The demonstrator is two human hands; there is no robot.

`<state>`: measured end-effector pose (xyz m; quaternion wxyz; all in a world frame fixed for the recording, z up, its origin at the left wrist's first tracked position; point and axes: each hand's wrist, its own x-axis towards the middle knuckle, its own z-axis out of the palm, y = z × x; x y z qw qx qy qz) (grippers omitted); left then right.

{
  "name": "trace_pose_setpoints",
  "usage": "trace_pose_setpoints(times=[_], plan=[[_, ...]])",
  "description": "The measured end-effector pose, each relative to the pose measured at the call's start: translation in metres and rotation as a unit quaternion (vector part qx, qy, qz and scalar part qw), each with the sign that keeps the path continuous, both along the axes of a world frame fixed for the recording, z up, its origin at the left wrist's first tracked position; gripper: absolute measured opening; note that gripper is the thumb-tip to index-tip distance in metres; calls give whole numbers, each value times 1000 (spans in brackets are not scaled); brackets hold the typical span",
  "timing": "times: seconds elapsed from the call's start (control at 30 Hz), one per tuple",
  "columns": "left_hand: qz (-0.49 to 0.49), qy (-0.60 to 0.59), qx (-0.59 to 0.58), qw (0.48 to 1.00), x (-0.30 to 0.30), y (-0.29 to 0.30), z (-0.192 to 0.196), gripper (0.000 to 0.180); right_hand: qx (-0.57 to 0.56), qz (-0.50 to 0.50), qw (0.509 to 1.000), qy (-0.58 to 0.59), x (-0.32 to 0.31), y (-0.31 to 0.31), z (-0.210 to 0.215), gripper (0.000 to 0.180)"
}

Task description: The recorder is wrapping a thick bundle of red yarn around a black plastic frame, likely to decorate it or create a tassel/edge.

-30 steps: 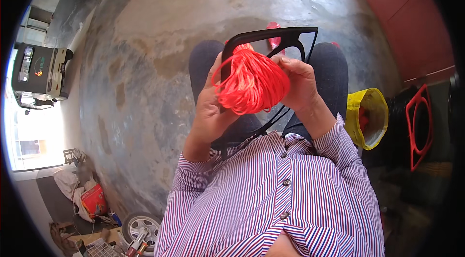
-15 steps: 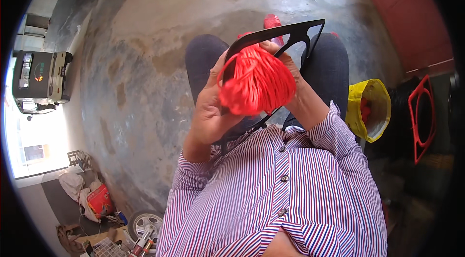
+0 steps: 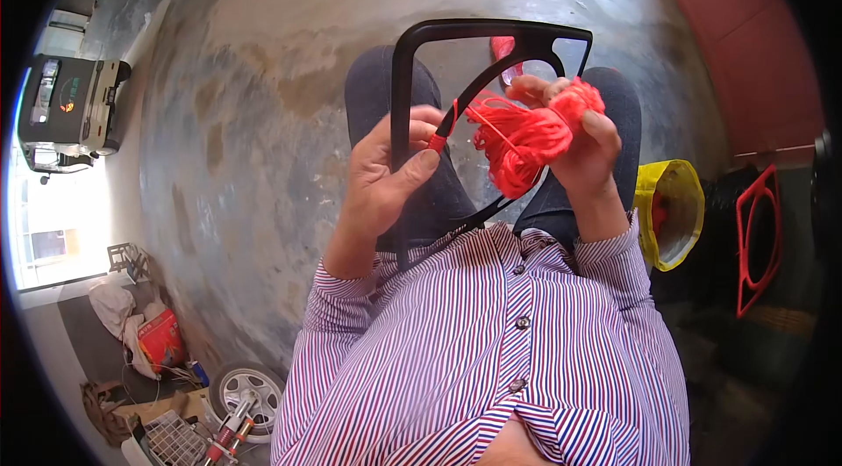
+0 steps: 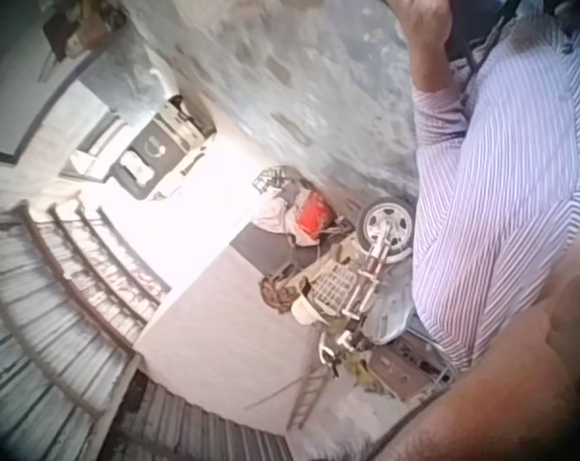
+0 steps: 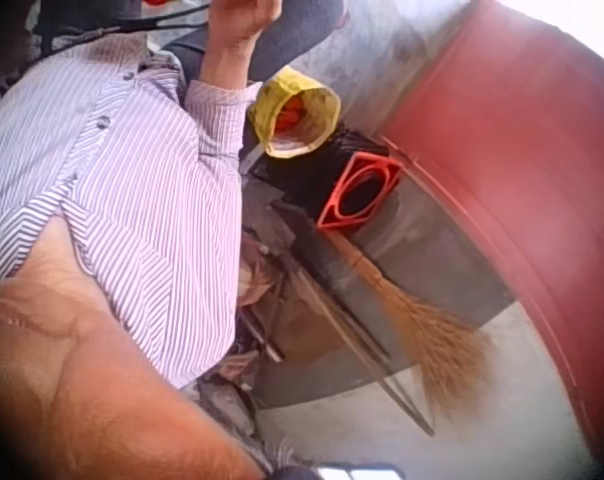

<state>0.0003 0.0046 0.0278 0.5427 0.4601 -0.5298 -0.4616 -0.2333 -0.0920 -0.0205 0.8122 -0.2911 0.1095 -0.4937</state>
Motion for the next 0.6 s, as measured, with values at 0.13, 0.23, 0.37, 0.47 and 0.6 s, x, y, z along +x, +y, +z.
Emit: trace_pose_setpoints(times=[0.13, 0.23, 0.37, 0.47, 0.6], plan=[[-24, 59, 49, 997, -1, 3, -3, 20, -110, 96, 989, -31, 6, 12, 12, 51], [-20, 61, 46, 997, -3, 1, -4, 24, -186, 82, 979, 32, 15, 24, 11, 55], [-20, 39, 61, 997, -1, 5, -1, 31, -10, 74, 984, -161, 13, 15, 15, 60], [-15, 11, 48, 999, -12, 3, 7, 38, 81, 80, 972, -206, 10, 10, 8, 60], [-30, 49, 43, 997, -5, -1, 0, 42, 74, 69, 993, -69, 18, 25, 17, 60]])
